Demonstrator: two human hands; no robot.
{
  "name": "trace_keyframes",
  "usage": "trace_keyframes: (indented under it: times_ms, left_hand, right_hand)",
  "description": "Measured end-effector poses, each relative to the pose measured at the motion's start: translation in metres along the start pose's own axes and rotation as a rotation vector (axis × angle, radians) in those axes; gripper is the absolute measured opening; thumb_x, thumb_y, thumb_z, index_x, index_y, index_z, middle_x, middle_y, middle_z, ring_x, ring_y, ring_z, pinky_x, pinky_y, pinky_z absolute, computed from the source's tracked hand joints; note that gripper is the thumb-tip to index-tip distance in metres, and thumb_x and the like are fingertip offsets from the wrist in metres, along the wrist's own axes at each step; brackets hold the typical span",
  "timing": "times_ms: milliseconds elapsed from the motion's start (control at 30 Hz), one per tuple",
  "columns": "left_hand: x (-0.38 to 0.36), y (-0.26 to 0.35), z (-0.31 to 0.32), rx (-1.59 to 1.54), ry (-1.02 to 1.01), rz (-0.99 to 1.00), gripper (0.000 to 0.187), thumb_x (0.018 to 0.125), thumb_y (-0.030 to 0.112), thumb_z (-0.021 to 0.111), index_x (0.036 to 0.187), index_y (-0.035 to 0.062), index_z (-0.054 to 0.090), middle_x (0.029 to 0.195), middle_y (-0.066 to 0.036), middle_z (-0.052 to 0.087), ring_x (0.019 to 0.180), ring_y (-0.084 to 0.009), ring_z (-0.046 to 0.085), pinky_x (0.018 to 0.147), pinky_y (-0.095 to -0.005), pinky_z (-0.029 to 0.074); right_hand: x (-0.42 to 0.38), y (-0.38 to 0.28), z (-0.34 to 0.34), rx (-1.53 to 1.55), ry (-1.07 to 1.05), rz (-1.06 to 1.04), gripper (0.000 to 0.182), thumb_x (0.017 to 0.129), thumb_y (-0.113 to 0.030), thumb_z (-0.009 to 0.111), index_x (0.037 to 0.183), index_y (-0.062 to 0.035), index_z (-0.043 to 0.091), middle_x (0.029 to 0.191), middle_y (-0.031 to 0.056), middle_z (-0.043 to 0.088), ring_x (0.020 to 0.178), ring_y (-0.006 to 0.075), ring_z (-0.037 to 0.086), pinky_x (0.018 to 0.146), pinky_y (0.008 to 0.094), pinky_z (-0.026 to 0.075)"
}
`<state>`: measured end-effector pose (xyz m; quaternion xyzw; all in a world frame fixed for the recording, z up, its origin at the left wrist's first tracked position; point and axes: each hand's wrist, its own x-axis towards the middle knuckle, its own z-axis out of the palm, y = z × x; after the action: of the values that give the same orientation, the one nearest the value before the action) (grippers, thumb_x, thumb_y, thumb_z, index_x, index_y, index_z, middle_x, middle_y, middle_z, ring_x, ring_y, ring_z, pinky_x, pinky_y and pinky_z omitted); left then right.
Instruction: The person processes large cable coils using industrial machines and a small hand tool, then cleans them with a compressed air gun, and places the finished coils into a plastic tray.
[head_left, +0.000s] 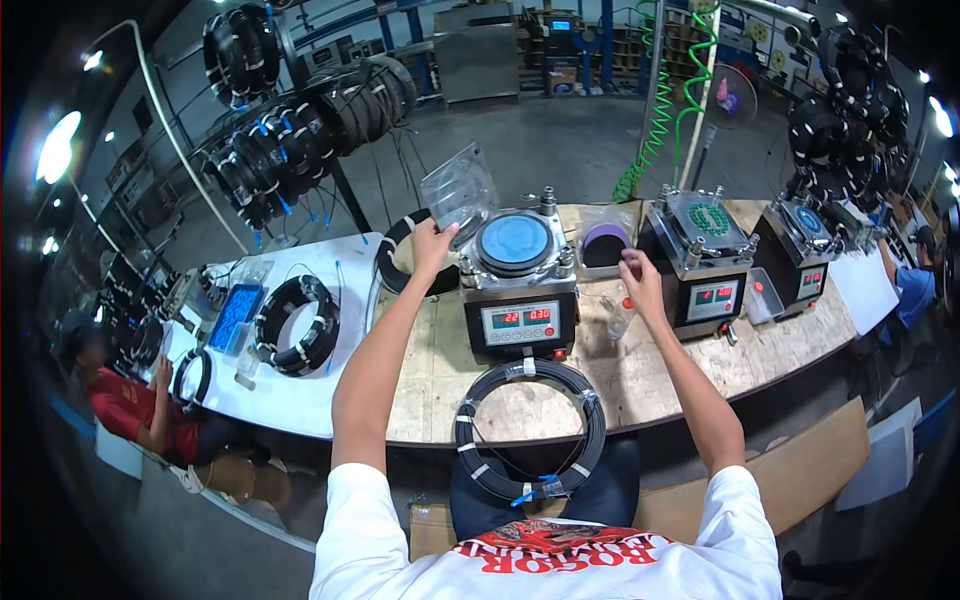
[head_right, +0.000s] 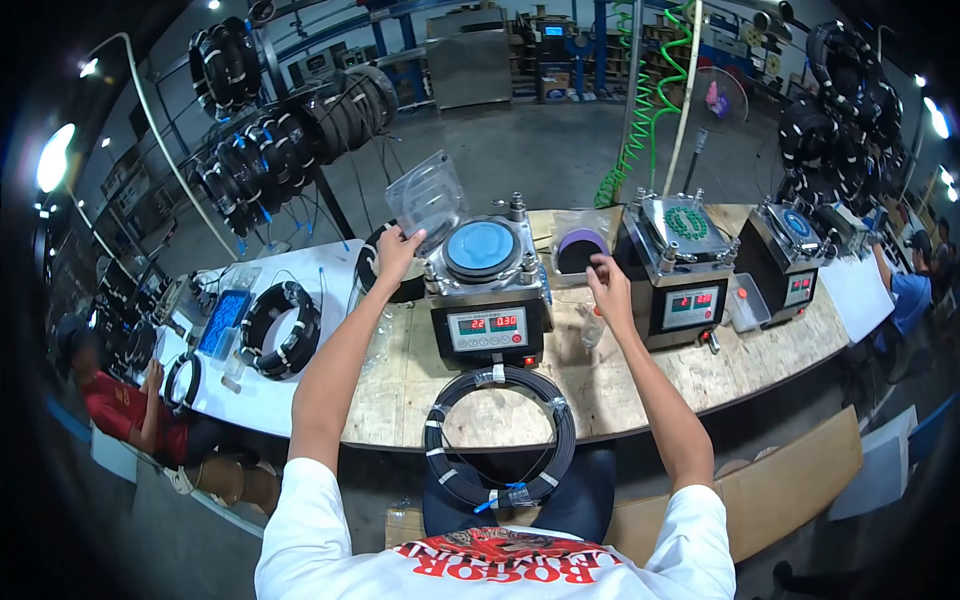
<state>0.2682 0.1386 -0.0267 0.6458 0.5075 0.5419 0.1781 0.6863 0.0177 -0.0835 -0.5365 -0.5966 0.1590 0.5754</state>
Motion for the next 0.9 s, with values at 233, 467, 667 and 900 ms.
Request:
trace_keyframes:
  times_ms: [233, 467, 667, 900]
  left_hand:
    - [-0.01, 0.07, -0.023, 0.281, -0.044, 0.218, 0.021, 0.087, 0.014, 0.078, 0.103, 0.0003, 0.075, 0.073, -0.016, 0.073, 0.061, -0.0282, 0.069, 0.061, -0.033, 0.05]
    - [-0.019, 0.116, -0.036, 0.554, -0.091, 0.807, 0.056, 0.082, -0.007, 0.062, 0.134, 0.013, 0.066, 0.124, -0.014, 0.069, 0.11, -0.0323, 0.068, 0.09, -0.0424, 0.059]
    - [-0.007, 0.105, -0.019, 0.176, -0.395, 0.39, 0.115, 0.078, 0.0, 0.077, 0.167, 0.0233, 0.009, 0.136, -0.025, 0.055, 0.129, -0.0438, 0.054, 0.108, -0.0478, 0.046]
    - [0.012, 0.076, -0.011, -0.24, -0.484, -0.198, 0.111, 0.087, 0.027, 0.085, 0.167, 0.0089, 0.009, 0.092, -0.007, 0.067, 0.08, -0.0144, 0.065, 0.077, -0.0325, 0.054]
  right_hand:
    - [0.051, -0.097, 0.073, 0.277, -0.19, -0.1, 0.03, 0.105, -0.02, 0.061, 0.121, 0.0039, 0.07, 0.086, 0.0076, 0.073, 0.071, 0.0106, 0.066, 0.063, 0.0267, 0.051]
    - [0.04, -0.195, 0.117, 0.823, -0.165, 0.375, 0.039, 0.1, -0.025, 0.07, 0.124, -0.0025, 0.05, 0.098, 0.006, 0.064, 0.082, 0.0117, 0.061, 0.064, 0.0279, 0.05]
    - [0.072, -0.16, 0.092, 0.676, -0.338, 0.353, 0.035, 0.096, -0.018, 0.075, 0.124, -0.0063, 0.057, 0.095, -0.0018, 0.066, 0.082, 0.0061, 0.058, 0.066, 0.0232, 0.044]
    - [0.112, -0.098, 0.094, 0.403, -0.473, 0.12, 0.05, 0.093, -0.008, 0.076, 0.138, 0.0026, 0.058, 0.107, 0.0088, 0.074, 0.091, 0.0132, 0.067, 0.078, 0.0274, 0.053]
